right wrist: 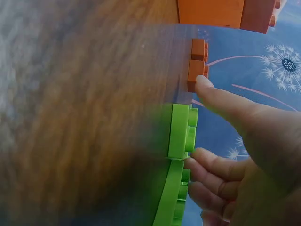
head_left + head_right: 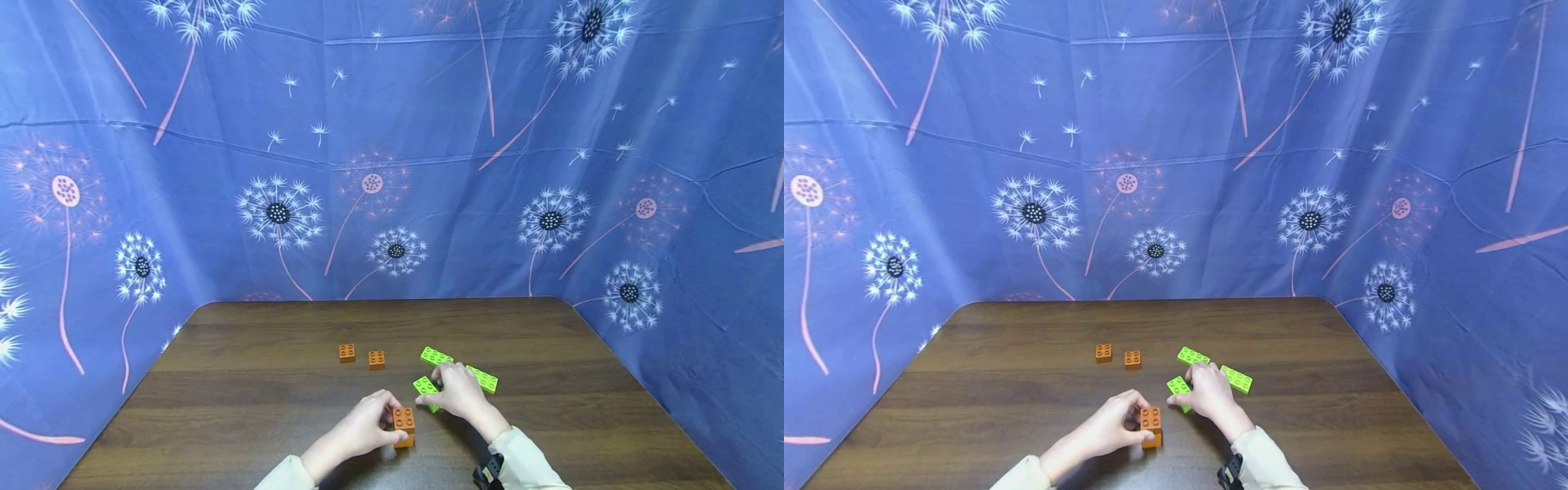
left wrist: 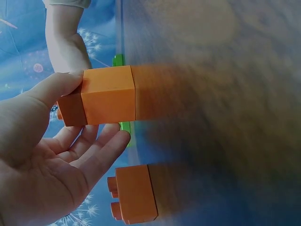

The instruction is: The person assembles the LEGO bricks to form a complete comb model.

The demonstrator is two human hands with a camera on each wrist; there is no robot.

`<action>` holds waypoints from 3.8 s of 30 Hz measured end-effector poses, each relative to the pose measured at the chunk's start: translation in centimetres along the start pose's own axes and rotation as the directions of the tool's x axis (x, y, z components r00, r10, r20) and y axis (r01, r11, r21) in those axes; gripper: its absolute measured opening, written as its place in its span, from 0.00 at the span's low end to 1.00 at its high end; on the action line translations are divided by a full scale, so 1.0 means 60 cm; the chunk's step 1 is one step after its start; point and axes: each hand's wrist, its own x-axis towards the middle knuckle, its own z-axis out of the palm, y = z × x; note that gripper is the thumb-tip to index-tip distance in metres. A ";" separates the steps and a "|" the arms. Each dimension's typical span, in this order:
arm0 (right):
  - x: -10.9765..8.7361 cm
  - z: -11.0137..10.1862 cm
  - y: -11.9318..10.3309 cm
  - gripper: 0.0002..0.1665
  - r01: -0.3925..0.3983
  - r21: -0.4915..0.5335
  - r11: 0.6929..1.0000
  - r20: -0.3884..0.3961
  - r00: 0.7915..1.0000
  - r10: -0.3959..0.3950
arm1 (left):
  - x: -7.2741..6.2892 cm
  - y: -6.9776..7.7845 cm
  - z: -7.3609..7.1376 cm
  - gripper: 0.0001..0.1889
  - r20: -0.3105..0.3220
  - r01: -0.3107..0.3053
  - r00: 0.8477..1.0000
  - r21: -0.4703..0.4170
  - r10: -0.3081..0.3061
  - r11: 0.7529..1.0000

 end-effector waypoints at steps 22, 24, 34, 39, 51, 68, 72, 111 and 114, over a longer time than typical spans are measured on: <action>0.002 0.002 0.001 0.22 0.015 -0.057 0.998 -0.008 1.000 -0.015 | 0.003 -0.003 -0.002 0.17 0.020 0.007 1.000 0.000 -0.007 1.000; 0.002 0.002 0.002 0.22 0.016 -0.059 0.998 -0.006 1.000 -0.016 | 0.003 -0.004 -0.001 0.17 0.020 0.004 1.000 -0.007 -0.004 1.000; 0.003 -0.006 0.006 0.18 0.018 0.015 1.000 -0.061 0.998 -0.017 | 0.003 -0.006 0.001 0.16 0.017 0.000 1.000 -0.029 0.000 1.000; 0.002 -0.018 0.003 0.20 0.018 0.025 1.000 -0.089 0.996 -0.015 | 0.003 -0.010 0.004 0.16 0.013 0.004 1.000 -0.031 -0.004 1.000; -0.005 -0.051 -0.012 0.21 0.010 0.189 0.982 -0.130 0.991 0.015 | 0.002 -0.011 -0.001 0.16 0.017 -0.005 1.000 -0.085 0.007 0.996; -0.026 -0.075 -0.035 0.20 0.190 0.282 0.940 -0.199 0.970 -0.137 | 0.004 -0.012 0.003 0.17 0.046 0.077 0.997 -0.242 -0.068 0.967; -0.032 -0.082 -0.042 0.20 0.236 0.264 0.935 -0.209 0.961 -0.184 | 0.006 -0.013 0.002 0.17 0.039 0.067 0.997 -0.208 -0.060 0.976; -0.061 -0.062 -0.050 0.18 0.420 0.234 0.877 0.031 0.898 -0.438 | 0.006 -0.017 0.005 0.15 0.042 0.058 0.998 -0.210 -0.050 0.976; -0.061 -0.062 -0.051 0.18 0.419 0.243 0.875 0.037 0.897 -0.440 | 0.006 -0.016 0.005 0.15 0.041 0.059 0.998 -0.212 -0.051 0.975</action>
